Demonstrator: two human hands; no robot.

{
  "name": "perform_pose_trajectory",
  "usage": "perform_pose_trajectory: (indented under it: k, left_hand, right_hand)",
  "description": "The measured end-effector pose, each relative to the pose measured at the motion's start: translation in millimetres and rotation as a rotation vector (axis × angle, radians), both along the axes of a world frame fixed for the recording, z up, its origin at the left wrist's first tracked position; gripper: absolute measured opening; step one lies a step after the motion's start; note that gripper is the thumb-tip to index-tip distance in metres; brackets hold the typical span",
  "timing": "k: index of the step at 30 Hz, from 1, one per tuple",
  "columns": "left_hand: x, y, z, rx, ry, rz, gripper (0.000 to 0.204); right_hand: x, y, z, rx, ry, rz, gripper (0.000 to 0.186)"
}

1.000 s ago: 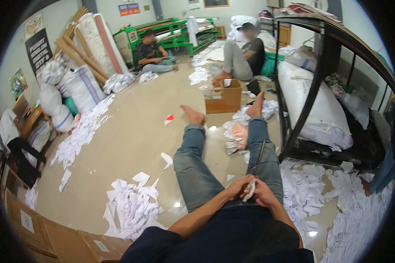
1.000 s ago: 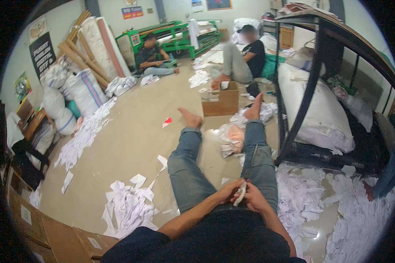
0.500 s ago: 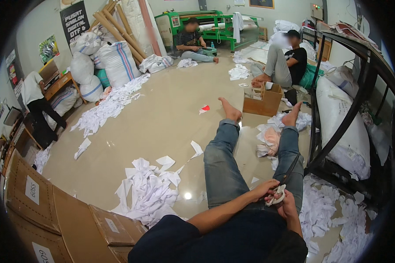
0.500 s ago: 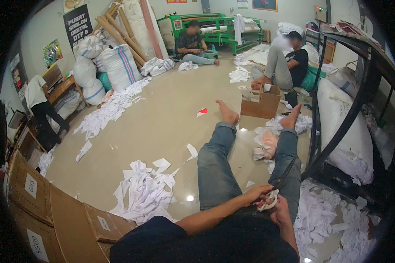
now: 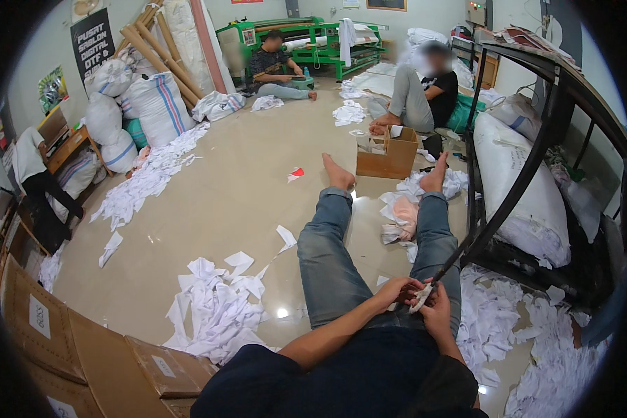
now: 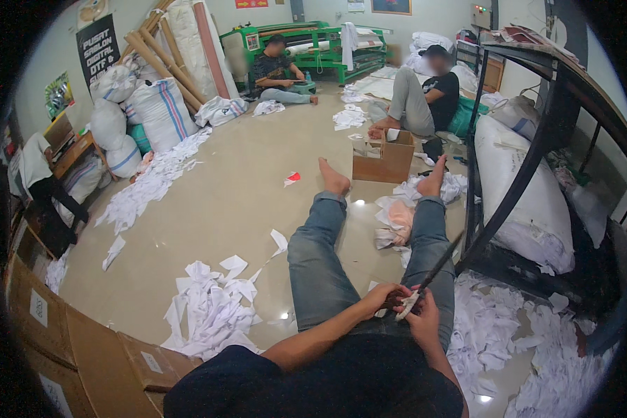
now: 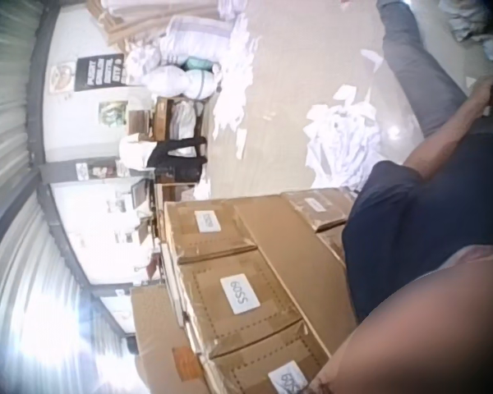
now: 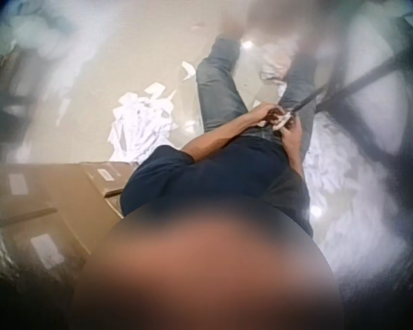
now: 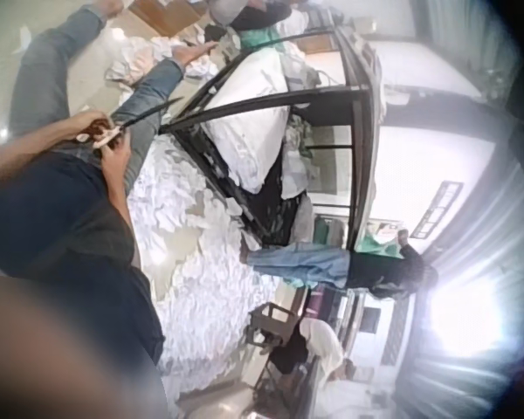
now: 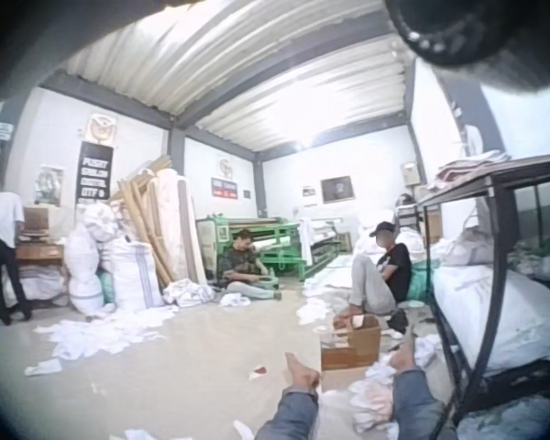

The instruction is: The person sits on the floor and uses scissors to cut white fabric into smaller pieces. They repeatedly pick up fabric, cut it, and place the pieces on the floor.

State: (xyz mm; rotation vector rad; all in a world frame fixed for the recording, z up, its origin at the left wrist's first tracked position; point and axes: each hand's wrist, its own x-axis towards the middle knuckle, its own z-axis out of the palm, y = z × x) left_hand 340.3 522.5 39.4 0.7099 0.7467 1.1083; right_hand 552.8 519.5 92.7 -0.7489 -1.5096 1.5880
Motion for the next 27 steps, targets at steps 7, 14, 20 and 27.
perform_pose_trajectory:
  k: [7,14,20,27]
  left_hand:
    - [7,-2,17,-0.096,0.09,0.018,0.038]
    - [1,0,-18,0.021,0.159,0.084,0.026]
    - [4,2,-16,0.005,0.153,0.102,0.028]
    - [-3,7,-12,0.079,0.231,-0.007,0.045]
  right_hand:
    - [7,2,-5,0.103,-0.251,-0.016,0.073]
    - [-7,-8,15,0.25,-0.384,0.074,0.073]
    - [-6,-9,14,0.154,-0.313,0.067,0.076]
    - [-3,-1,0,-0.135,0.032,-0.031,0.076]
